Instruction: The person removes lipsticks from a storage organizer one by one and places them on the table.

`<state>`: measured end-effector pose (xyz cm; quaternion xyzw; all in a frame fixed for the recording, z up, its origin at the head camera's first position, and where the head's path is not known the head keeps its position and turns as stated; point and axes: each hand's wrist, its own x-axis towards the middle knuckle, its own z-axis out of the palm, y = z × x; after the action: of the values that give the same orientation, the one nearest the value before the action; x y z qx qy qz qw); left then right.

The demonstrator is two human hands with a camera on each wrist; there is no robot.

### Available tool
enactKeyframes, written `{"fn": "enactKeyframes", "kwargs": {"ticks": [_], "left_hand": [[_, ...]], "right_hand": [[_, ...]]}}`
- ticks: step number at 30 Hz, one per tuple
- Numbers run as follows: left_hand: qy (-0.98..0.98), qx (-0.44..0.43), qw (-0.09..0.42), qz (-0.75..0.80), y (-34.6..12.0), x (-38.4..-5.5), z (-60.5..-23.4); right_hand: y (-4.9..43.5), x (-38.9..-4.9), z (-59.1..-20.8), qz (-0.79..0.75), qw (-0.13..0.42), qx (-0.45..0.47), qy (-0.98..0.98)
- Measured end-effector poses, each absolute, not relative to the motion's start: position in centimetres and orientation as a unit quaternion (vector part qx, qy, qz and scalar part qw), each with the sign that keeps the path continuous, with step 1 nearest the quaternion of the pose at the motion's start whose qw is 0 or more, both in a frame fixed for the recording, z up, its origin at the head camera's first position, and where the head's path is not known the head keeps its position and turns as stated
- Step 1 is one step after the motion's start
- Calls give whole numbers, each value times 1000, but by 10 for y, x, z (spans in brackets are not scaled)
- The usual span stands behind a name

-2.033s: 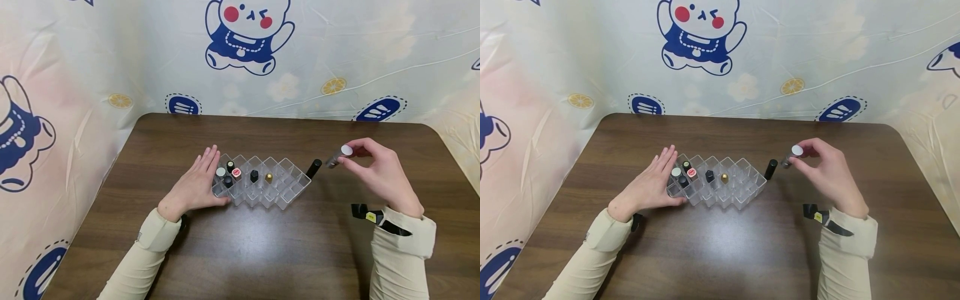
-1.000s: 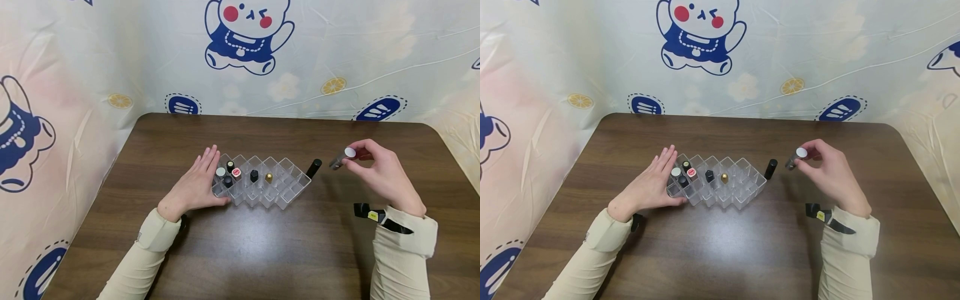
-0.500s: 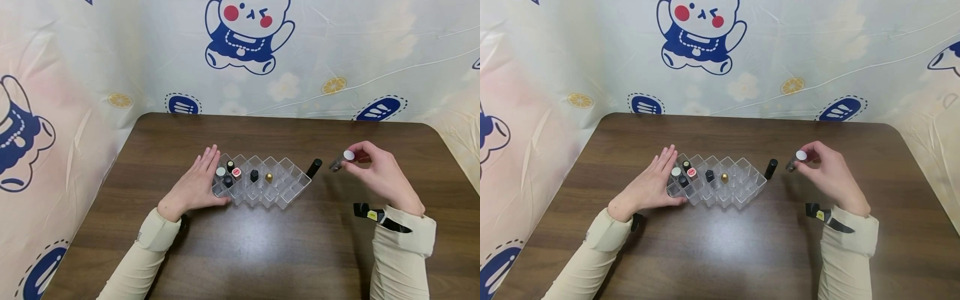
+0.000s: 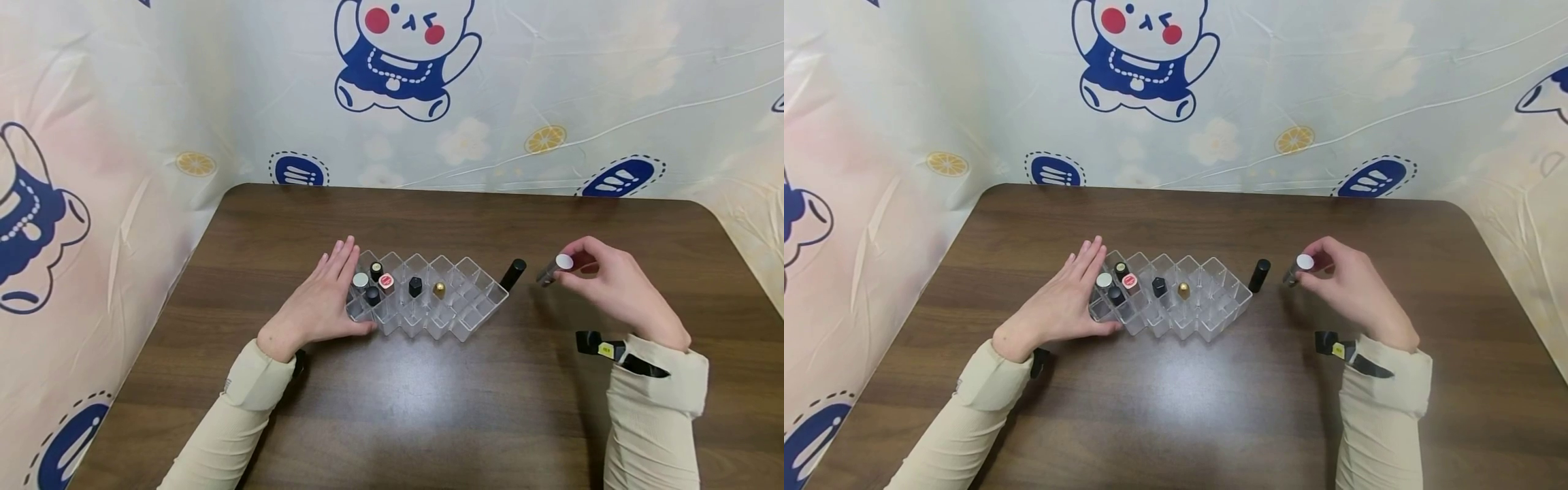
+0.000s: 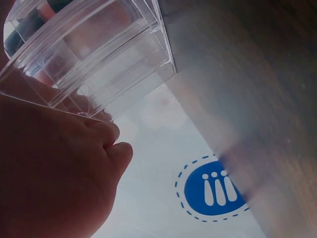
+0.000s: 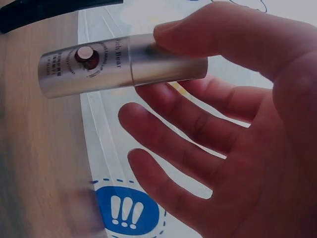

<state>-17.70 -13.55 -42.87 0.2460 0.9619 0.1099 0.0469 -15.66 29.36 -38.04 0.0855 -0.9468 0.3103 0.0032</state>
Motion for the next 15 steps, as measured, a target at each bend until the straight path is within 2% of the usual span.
{"fn": "enactKeyframes", "kwargs": {"ticks": [15], "left_hand": [[963,241,58,110,-136,-178,-430]], "right_hand": [[294,-161,-384,297,-53,88,-949]]}}
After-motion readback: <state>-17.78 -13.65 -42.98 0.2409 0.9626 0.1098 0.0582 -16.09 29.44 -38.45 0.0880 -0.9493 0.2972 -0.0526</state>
